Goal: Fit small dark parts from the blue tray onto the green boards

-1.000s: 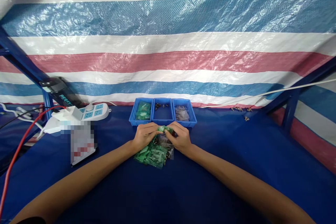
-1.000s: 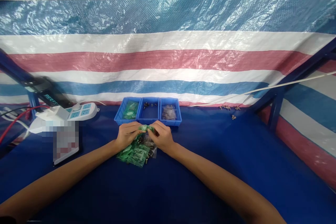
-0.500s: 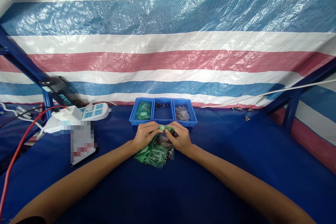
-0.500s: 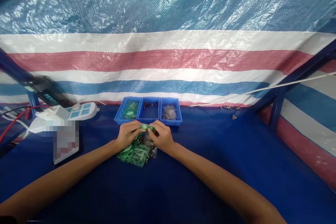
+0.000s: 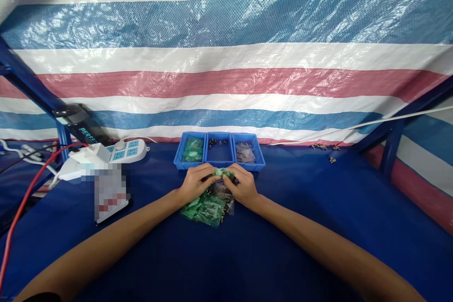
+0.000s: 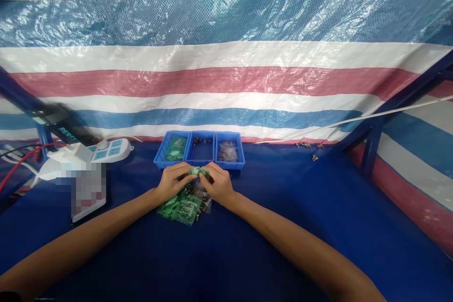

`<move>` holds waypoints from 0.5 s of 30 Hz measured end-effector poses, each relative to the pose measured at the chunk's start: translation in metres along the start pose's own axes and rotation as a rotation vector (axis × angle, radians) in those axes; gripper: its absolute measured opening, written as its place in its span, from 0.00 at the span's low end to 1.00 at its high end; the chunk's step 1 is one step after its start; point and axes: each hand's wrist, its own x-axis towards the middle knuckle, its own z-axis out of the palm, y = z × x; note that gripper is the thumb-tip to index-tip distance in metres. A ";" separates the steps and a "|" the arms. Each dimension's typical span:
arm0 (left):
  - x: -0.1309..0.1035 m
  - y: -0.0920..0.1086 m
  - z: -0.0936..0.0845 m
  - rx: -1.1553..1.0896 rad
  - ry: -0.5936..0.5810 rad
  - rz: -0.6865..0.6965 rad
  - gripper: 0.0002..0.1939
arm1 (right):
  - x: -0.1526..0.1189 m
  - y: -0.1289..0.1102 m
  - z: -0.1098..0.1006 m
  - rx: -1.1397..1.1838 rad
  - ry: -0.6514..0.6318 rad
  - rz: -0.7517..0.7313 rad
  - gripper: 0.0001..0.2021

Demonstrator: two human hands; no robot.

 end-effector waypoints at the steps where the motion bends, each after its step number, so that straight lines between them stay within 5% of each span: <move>1: 0.000 0.000 0.000 0.005 -0.009 -0.007 0.10 | 0.000 0.000 0.000 0.001 0.000 0.005 0.07; 15: 0.000 0.000 0.003 0.095 -0.060 -0.018 0.04 | -0.001 0.000 0.005 0.034 -0.022 -0.054 0.04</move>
